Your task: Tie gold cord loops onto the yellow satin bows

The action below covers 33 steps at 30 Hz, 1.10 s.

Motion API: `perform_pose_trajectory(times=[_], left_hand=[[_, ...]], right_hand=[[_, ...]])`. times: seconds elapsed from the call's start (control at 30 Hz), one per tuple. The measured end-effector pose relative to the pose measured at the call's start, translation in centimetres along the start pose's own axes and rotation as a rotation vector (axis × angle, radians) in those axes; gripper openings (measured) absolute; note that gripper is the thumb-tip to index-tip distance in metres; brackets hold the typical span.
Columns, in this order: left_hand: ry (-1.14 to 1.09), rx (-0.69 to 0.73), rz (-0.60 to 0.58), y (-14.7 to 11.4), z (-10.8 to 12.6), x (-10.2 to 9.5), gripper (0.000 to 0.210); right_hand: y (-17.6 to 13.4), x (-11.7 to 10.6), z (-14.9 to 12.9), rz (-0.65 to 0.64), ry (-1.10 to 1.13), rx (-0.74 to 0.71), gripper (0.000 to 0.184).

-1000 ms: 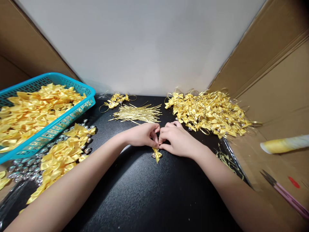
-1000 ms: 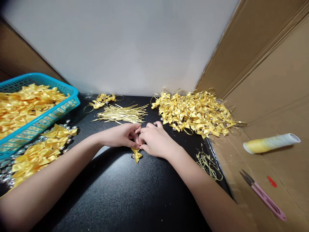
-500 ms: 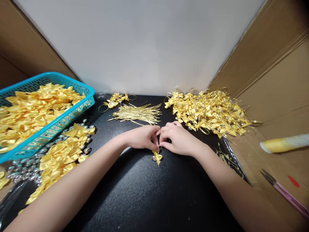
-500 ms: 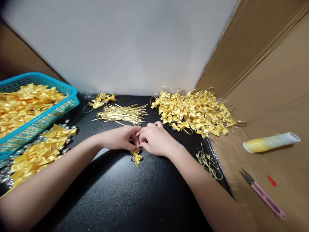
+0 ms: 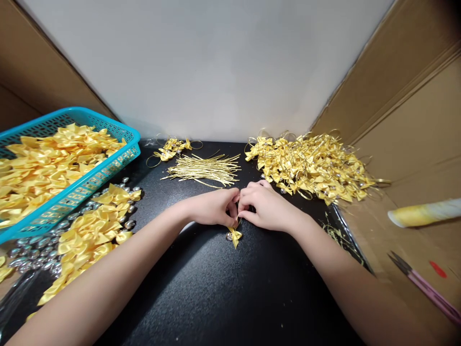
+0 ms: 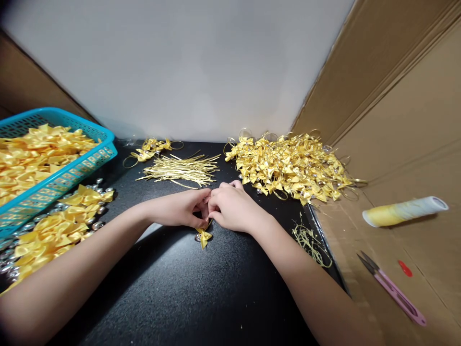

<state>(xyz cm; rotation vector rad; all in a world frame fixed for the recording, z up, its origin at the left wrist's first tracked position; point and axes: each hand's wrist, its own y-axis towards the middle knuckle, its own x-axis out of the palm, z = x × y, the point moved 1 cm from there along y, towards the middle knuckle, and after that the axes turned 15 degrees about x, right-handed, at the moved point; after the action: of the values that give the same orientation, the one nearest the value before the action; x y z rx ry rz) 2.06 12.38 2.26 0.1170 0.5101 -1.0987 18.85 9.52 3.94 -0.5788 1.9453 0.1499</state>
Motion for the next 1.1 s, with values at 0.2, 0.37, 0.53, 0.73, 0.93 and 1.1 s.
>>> perform_pose_trajectory(times=[0.2, 0.37, 0.53, 0.73, 0.93, 1.1], left_hand=[[0.030, 0.012, -0.013, -0.06, 0.25, 0.24, 0.030], [0.030, 0.022, -0.025, -0.12, 0.39, 0.32, 0.032], [0.029, 0.020, -0.037, -0.10, 0.36, 0.36, 0.036], [0.025, 0.016, -0.052, -0.14, 0.25, 0.36, 0.038], [0.052, 0.016, -0.065, -0.25, 0.32, 0.35, 0.037], [0.060, -0.014, -0.081, -0.22, 0.56, 0.34, 0.038]], right_hand=[[0.00, -0.11, 0.05, 0.001, -0.015, 0.009, 0.013], [-0.03, -0.14, -0.03, -0.007, -0.023, 0.009, 0.014], [-0.02, -0.09, -0.09, -0.003, -0.021, 0.003, 0.014], [0.02, -0.04, 0.14, 0.002, -0.016, -0.003, 0.014], [0.04, -0.21, 0.26, 0.006, -0.028, 0.003, 0.014], [0.05, -0.36, 0.34, 0.000, -0.043, 0.019, 0.013]])
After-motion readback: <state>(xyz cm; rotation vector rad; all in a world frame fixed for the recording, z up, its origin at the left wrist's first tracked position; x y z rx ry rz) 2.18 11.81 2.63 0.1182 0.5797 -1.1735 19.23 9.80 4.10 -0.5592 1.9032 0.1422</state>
